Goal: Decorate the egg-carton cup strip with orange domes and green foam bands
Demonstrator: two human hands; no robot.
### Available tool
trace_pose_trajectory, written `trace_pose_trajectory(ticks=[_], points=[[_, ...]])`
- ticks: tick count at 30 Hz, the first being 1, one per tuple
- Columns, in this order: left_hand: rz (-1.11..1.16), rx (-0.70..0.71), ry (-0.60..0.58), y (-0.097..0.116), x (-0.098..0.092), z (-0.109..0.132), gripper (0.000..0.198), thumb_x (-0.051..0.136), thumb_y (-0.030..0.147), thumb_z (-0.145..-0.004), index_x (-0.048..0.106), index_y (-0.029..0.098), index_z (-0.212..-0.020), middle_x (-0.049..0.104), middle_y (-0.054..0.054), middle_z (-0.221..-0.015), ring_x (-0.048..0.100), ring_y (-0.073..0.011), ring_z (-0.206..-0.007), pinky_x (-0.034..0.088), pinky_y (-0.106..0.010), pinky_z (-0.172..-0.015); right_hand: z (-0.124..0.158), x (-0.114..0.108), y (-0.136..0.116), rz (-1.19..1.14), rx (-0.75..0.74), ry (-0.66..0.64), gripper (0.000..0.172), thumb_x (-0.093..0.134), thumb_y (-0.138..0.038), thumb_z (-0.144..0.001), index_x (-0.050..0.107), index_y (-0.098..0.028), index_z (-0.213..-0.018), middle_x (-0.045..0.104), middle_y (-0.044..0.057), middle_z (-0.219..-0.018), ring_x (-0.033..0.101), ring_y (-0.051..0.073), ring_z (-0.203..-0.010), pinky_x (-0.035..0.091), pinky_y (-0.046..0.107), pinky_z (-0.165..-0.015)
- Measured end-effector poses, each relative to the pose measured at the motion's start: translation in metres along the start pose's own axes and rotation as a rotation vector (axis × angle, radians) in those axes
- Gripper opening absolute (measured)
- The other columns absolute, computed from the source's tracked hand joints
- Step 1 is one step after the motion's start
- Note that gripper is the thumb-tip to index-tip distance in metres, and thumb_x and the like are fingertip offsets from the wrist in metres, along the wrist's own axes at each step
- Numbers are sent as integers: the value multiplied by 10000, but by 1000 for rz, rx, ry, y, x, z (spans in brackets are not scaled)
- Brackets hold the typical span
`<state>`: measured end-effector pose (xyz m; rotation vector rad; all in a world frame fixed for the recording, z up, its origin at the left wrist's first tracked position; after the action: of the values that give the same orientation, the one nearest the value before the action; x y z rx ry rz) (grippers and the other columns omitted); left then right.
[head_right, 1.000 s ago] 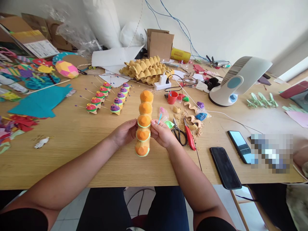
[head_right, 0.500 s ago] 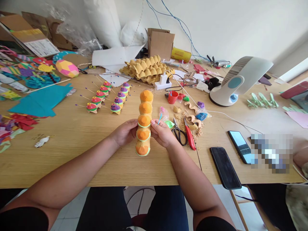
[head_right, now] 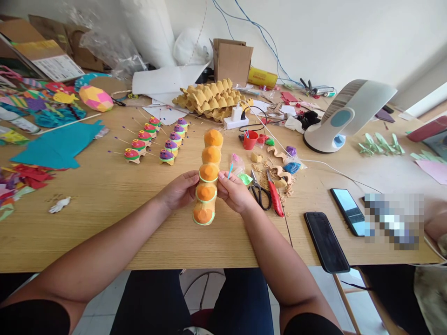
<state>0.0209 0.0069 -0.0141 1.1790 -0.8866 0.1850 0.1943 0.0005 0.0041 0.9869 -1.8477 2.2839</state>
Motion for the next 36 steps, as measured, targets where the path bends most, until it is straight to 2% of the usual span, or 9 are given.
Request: trace_pose_trajectory(ticks=[4, 10, 19, 23, 31, 36], points=[[-6, 17, 5, 2, 4, 1, 273, 880, 333, -755, 769, 143, -917, 760, -36, -817, 692, -125, -683, 536, -212, -639, 0, 1, -1, 31, -16, -29, 493, 763, -577, -819, 426, -224, -741, 301, -101, -519, 170, 79, -501, 152, 250, -501], [-13, 40, -7, 4, 10, 3, 310, 888, 370, -741, 782, 133, -912, 748, -49, -793, 671, -128, -660, 512, -205, -605, 3, 5, -5, 50, -39, -35, 465, 844, -529, -744, 552, -205, -907, 301, -124, -535, 176, 67, -498, 150, 247, -517], [-3, 35, 10, 3, 8, 4, 277, 889, 359, -738, 767, 137, -848, 729, -42, -745, 660, -131, -637, 497, -214, -589, 3, 5, -3, 77, -51, -1, 467, 843, -535, -730, 531, -204, -837, 326, -113, -551, 209, 65, -509, 160, 256, -531], [-2, 41, 16, 3, 9, 4, 281, 895, 368, -729, 757, 137, -814, 707, -24, -707, 633, -115, -608, 480, -205, -570, 3, 5, -3, 57, -44, -27, 454, 840, -531, -743, 531, -209, -832, 315, -114, -537, 196, 71, -512, 162, 253, -529], [3, 26, -45, 3, 9, 5, 319, 870, 408, -757, 739, 127, -833, 694, -29, -720, 637, -126, -629, 481, -217, -581, 3, 5, -3, 49, -42, -13, 452, 816, -542, -767, 504, -216, -792, 299, -101, -557, 195, 81, -530, 201, 249, -539], [4, 30, -22, 2, 9, 4, 260, 856, 372, -777, 722, 150, -764, 691, -18, -701, 632, -123, -622, 475, -216, -574, 2, 5, -2, 61, -30, -25, 457, 811, -548, -772, 491, -222, -787, 278, -107, -546, 172, 82, -522, 176, 250, -525]])
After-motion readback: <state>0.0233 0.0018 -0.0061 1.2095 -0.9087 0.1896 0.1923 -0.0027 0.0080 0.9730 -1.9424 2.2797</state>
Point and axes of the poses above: each hand's wrist, its own z-axis away from the middle knuckle, its own x-axis out of the palm, y = z × x, the point moved 2 cm from there along -z, towards the middle knuckle
